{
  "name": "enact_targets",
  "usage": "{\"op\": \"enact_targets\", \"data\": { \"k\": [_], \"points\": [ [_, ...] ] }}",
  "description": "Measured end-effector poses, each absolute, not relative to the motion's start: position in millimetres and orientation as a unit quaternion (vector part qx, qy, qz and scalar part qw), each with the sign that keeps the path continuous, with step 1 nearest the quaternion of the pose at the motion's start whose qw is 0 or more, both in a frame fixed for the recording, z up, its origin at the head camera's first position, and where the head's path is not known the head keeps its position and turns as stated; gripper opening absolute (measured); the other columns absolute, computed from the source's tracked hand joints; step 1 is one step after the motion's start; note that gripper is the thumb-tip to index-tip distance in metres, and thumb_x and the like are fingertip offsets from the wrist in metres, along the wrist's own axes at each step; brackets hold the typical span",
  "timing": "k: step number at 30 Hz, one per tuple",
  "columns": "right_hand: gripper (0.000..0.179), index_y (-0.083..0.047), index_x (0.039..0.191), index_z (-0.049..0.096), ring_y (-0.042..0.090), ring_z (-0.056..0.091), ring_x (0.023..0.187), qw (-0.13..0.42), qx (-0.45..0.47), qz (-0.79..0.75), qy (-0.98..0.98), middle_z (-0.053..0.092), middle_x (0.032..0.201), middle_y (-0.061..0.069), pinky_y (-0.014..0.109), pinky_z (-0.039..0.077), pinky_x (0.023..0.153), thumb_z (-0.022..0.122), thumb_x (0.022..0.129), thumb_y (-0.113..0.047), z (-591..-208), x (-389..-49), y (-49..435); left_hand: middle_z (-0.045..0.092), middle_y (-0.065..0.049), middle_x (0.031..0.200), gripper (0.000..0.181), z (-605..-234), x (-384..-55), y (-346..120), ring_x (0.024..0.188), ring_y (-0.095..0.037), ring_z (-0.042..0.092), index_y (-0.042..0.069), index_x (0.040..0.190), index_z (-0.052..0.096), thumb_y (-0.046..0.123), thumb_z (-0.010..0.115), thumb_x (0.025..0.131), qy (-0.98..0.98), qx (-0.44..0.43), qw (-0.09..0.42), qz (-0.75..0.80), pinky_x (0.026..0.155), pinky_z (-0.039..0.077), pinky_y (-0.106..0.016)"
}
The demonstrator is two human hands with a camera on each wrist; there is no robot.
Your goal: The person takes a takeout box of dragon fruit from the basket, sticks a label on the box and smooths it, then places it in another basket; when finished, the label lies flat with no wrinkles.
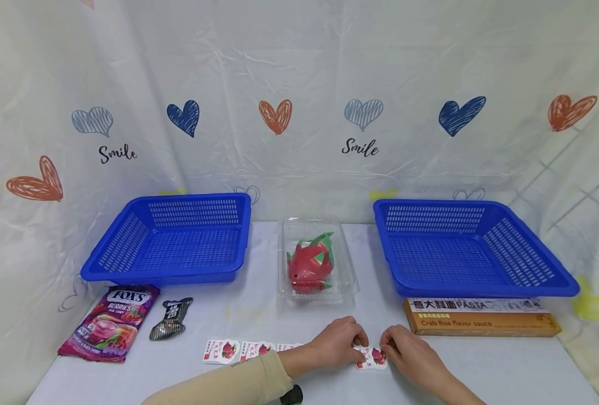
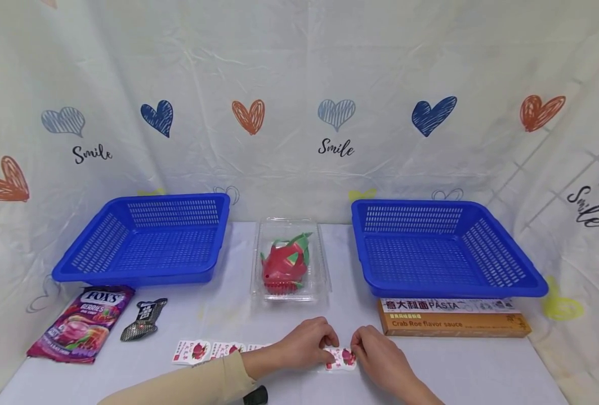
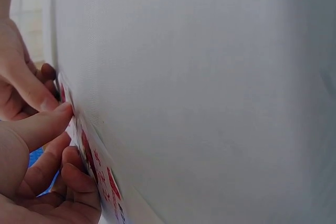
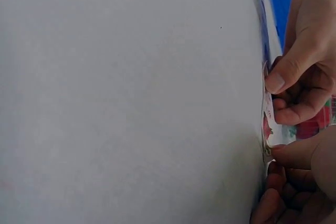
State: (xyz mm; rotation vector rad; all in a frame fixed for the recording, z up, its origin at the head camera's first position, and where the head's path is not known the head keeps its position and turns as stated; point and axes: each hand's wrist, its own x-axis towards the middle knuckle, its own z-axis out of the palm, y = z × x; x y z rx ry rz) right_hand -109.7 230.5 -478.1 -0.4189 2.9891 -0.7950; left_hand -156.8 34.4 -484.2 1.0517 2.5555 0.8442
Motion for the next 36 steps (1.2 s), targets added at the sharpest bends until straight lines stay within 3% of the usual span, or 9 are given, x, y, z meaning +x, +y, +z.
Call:
{"op": "enact_targets", "data": {
  "k": [7, 17, 26, 32, 36],
  "points": [
    [0.014, -0.013, 0.088, 0.056, -0.001, 0.041, 0.074, 0.001, -0.196, -0.282, 0.939, 0.046, 0.084, -0.010, 0.023, 0.043, 0.063, 0.067, 0.090, -0.004, -479, -109, 237, 0.051, 0.009, 0.077, 0.018, -484, -157, 36, 0.069, 0.003, 0.041, 0.011, 0.093, 0.071, 0.013, 0.082, 0.079, 0.880, 0.355, 0.134, 0.287, 0.065, 0.038, -0.011],
    [0.008, -0.010, 0.090, 0.059, -0.002, 0.046, 0.073, 0.045, -0.199, -0.343, 0.917, 0.052, 0.082, -0.009, 0.022, 0.044, 0.062, 0.066, 0.092, -0.008, -479, -113, 243, 0.051, 0.009, 0.078, 0.019, -484, -158, 36, 0.070, 0.003, 0.042, 0.011, 0.095, 0.071, 0.013, 0.082, 0.080, 0.878, 0.353, 0.148, 0.288, 0.066, 0.039, -0.012],
    [0.018, -0.018, 0.090, 0.055, -0.004, 0.042, 0.076, -0.044, -0.273, -0.306, 0.911, 0.045, 0.087, -0.015, 0.020, 0.042, 0.060, 0.066, 0.091, -0.004, -479, -110, 245, 0.051, 0.009, 0.079, 0.020, -485, -158, 35, 0.070, 0.003, 0.041, 0.011, 0.097, 0.071, 0.012, 0.081, 0.080, 0.876, 0.362, 0.141, 0.285, 0.066, 0.038, -0.011],
    [0.016, -0.016, 0.093, 0.055, -0.005, 0.045, 0.074, -0.031, -0.289, -0.325, 0.900, 0.051, 0.086, -0.015, 0.020, 0.043, 0.059, 0.064, 0.093, -0.004, -478, -110, 247, 0.049, 0.009, 0.080, 0.023, -485, -157, 33, 0.071, 0.003, 0.041, 0.015, 0.100, 0.066, 0.014, 0.080, 0.082, 0.875, 0.367, 0.139, 0.283, 0.066, 0.037, -0.012],
    [0.009, -0.014, 0.093, 0.056, -0.004, 0.048, 0.069, 0.027, -0.260, -0.369, 0.892, 0.056, 0.082, -0.012, 0.021, 0.044, 0.057, 0.063, 0.095, -0.009, -478, -112, 247, 0.049, 0.010, 0.079, 0.015, -483, -156, 33, 0.071, 0.003, 0.040, 0.015, 0.093, 0.070, 0.013, 0.079, 0.082, 0.875, 0.366, 0.144, 0.282, 0.065, 0.037, -0.012]
  ]
}}
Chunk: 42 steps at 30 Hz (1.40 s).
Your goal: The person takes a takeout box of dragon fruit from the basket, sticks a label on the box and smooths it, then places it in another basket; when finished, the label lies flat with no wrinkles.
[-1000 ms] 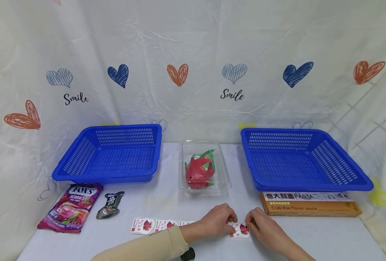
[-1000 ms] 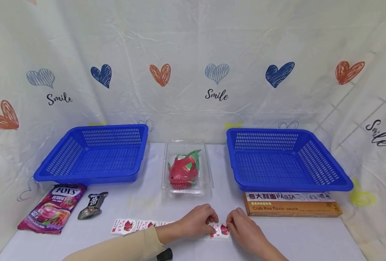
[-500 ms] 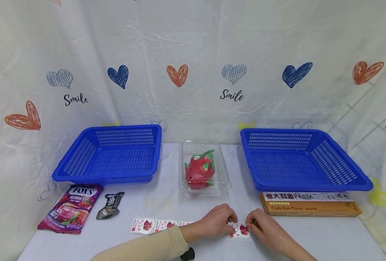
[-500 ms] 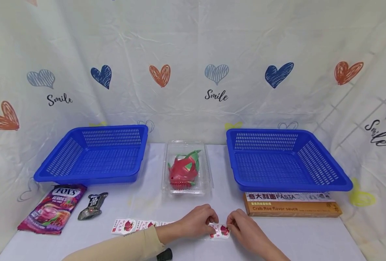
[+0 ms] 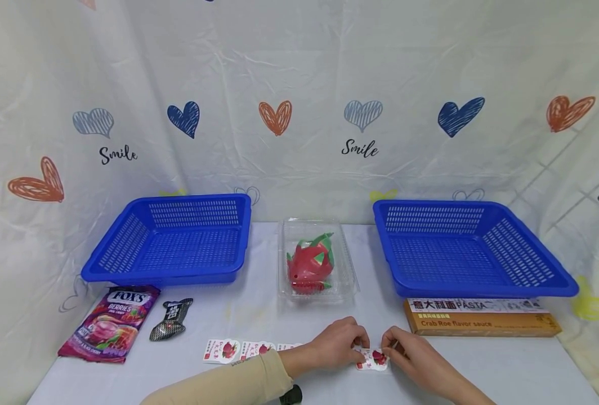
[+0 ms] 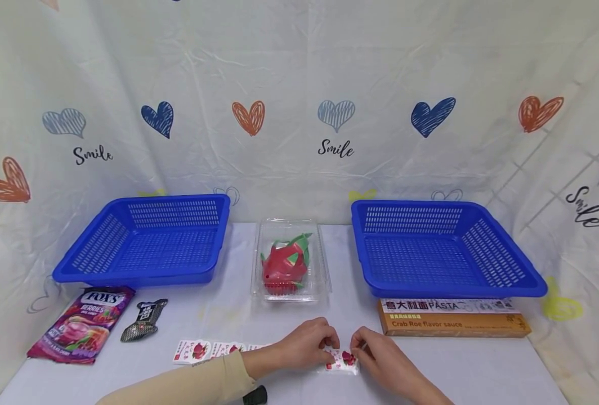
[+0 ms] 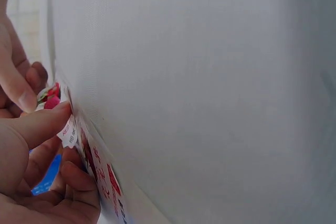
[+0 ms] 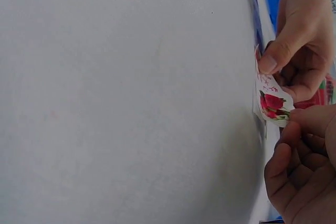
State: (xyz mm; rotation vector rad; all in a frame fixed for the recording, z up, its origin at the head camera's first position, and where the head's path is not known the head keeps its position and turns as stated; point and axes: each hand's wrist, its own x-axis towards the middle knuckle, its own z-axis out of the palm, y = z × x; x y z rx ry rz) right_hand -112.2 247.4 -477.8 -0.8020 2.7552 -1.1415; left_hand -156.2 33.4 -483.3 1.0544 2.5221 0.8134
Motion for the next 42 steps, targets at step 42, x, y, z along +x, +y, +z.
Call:
{"op": "enact_targets", "data": {
  "k": [42],
  "points": [
    [0.013, -0.011, 0.105, 0.070, 0.001, 0.055, 0.075, 0.061, -0.259, -0.391, 0.881, 0.065, 0.089, -0.005, 0.024, 0.049, 0.060, 0.058, 0.098, -0.012, -439, -133, 254, 0.057, 0.010, 0.089, 0.016, -471, -162, 27, 0.078, 0.006, 0.049, 0.010, 0.109, 0.066, 0.020, 0.063, 0.097, 0.816, 0.404, 0.135, 0.390, 0.069, 0.044, -0.010]
  ]
}}
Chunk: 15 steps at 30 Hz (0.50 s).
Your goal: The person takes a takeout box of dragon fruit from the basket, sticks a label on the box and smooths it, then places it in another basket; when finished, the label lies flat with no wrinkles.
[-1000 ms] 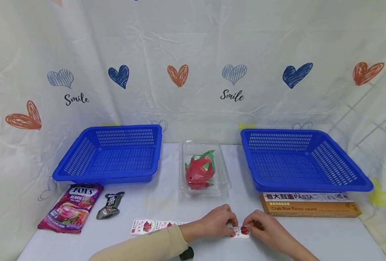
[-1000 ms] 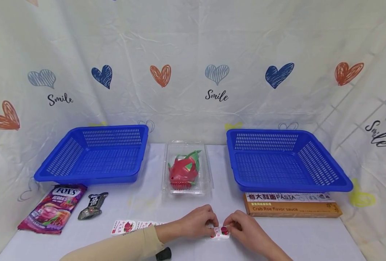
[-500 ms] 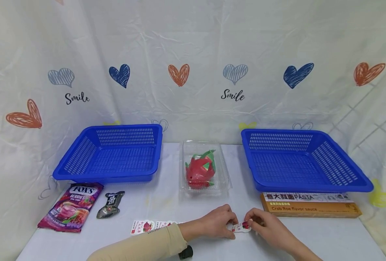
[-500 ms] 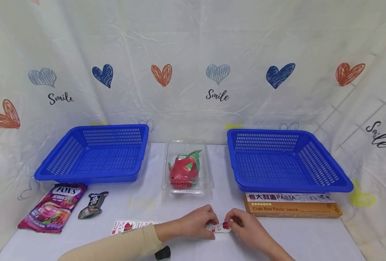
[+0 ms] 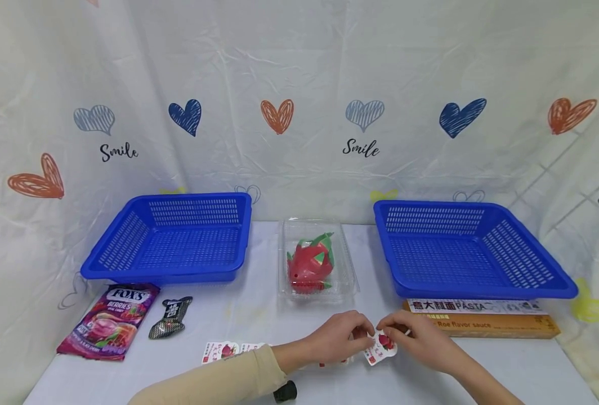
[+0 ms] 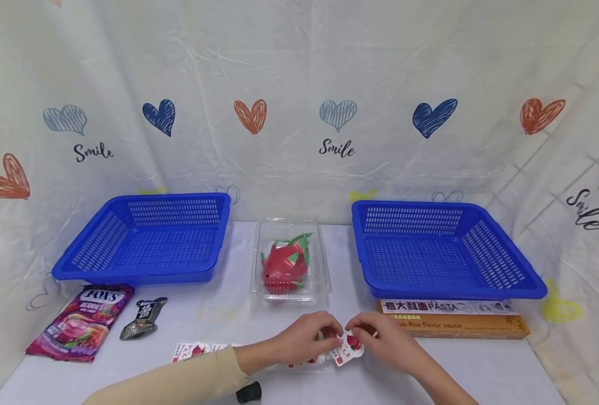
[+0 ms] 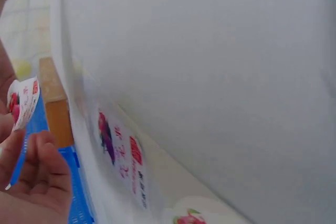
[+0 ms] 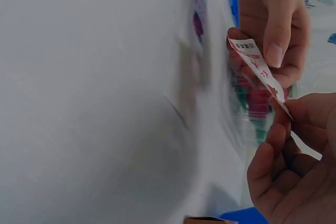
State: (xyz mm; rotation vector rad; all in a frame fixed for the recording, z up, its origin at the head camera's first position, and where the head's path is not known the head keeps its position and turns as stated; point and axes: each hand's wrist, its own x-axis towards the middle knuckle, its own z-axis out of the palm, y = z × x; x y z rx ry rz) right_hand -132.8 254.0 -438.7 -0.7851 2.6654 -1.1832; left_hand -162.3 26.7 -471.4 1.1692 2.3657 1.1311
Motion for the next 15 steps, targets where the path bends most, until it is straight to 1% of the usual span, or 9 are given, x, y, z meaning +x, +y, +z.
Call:
{"op": "enact_targets", "data": {
  "k": [3, 7, 11, 15],
  "points": [
    [0.013, -0.009, 0.107, 0.069, 0.002, 0.055, 0.075, 0.070, -0.276, -0.380, 0.880, 0.065, 0.090, -0.006, 0.024, 0.050, 0.061, 0.059, 0.098, -0.012, -427, -138, 254, 0.060, 0.008, 0.092, 0.014, -467, -162, 28, 0.080, 0.007, 0.052, 0.010, 0.111, 0.064, 0.017, 0.061, 0.098, 0.796, 0.406, 0.090, 0.440, 0.071, 0.046, -0.011],
    [0.015, -0.009, 0.111, 0.067, 0.007, 0.058, 0.076, 0.089, -0.292, -0.372, 0.877, 0.065, 0.091, -0.006, 0.025, 0.051, 0.063, 0.059, 0.098, -0.014, -409, -145, 255, 0.063, 0.006, 0.093, 0.016, -458, -165, 29, 0.082, 0.007, 0.053, 0.011, 0.113, 0.063, 0.014, 0.061, 0.098, 0.781, 0.414, 0.057, 0.464, 0.074, 0.048, -0.011],
    [0.017, -0.010, 0.113, 0.065, 0.009, 0.059, 0.073, 0.103, -0.303, -0.365, 0.875, 0.063, 0.088, -0.007, 0.025, 0.051, 0.061, 0.058, 0.099, -0.015, -392, -153, 254, 0.066, 0.004, 0.099, 0.017, -445, -170, 28, 0.086, 0.007, 0.054, 0.011, 0.112, 0.066, 0.011, 0.063, 0.096, 0.773, 0.437, 0.049, 0.457, 0.075, 0.048, -0.011],
    [0.018, -0.012, 0.116, 0.064, 0.009, 0.059, 0.075, 0.126, -0.305, -0.356, 0.875, 0.063, 0.088, -0.006, 0.026, 0.052, 0.065, 0.057, 0.100, -0.018, -377, -161, 252, 0.067, 0.001, 0.103, 0.017, -433, -174, 27, 0.089, 0.006, 0.055, 0.009, 0.111, 0.069, 0.008, 0.064, 0.095, 0.766, 0.446, 0.050, 0.461, 0.077, 0.048, -0.012]
  ]
}}
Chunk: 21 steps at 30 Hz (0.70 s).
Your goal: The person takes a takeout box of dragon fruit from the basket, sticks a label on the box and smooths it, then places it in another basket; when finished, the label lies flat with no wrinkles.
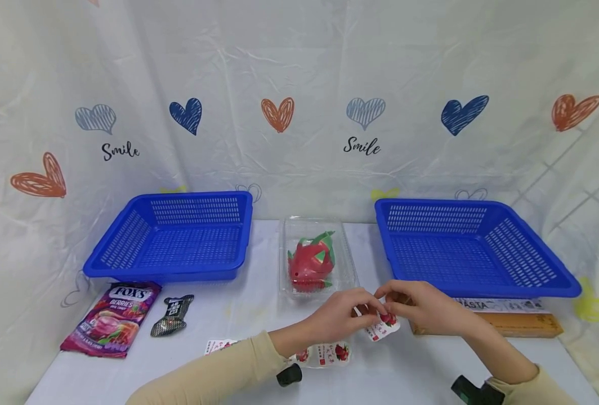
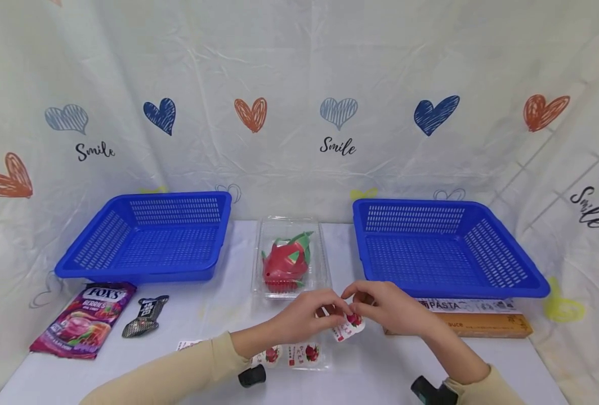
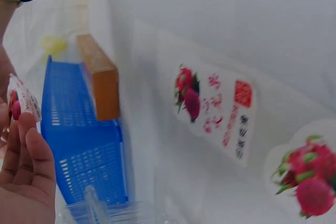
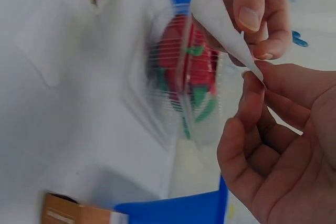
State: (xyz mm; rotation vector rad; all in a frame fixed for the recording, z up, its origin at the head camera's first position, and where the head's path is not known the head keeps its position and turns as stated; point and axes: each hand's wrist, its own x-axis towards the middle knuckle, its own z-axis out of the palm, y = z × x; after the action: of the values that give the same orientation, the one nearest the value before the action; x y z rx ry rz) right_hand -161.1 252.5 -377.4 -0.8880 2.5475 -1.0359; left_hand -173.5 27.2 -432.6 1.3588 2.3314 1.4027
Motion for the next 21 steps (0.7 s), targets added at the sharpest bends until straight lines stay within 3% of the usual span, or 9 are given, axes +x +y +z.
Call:
{"op": "enact_targets", "data": {
  "k": [10, 21],
  "points": [
    [0.022, -0.011, 0.118, 0.063, 0.014, 0.058, 0.079, 0.160, -0.314, -0.345, 0.870, 0.061, 0.088, -0.003, 0.025, 0.050, 0.065, 0.058, 0.100, -0.022, -359, -184, 251, 0.065, -0.003, 0.097, 0.013, -418, -182, 23, 0.083, 0.003, 0.055, 0.006, 0.106, 0.070, 0.008, 0.066, 0.094, 0.764, 0.432, 0.038, 0.478, 0.073, 0.050, -0.013],
    [0.025, -0.007, 0.121, 0.062, 0.014, 0.058, 0.077, 0.192, -0.316, -0.356, 0.858, 0.060, 0.087, 0.000, 0.027, 0.051, 0.065, 0.058, 0.100, -0.020, -347, -198, 249, 0.057, 0.001, 0.094, 0.013, -415, -191, 16, 0.086, -0.002, 0.052, 0.011, 0.105, 0.073, 0.012, 0.069, 0.092, 0.777, 0.384, 0.025, 0.498, 0.068, 0.051, -0.017]
  ]
}}
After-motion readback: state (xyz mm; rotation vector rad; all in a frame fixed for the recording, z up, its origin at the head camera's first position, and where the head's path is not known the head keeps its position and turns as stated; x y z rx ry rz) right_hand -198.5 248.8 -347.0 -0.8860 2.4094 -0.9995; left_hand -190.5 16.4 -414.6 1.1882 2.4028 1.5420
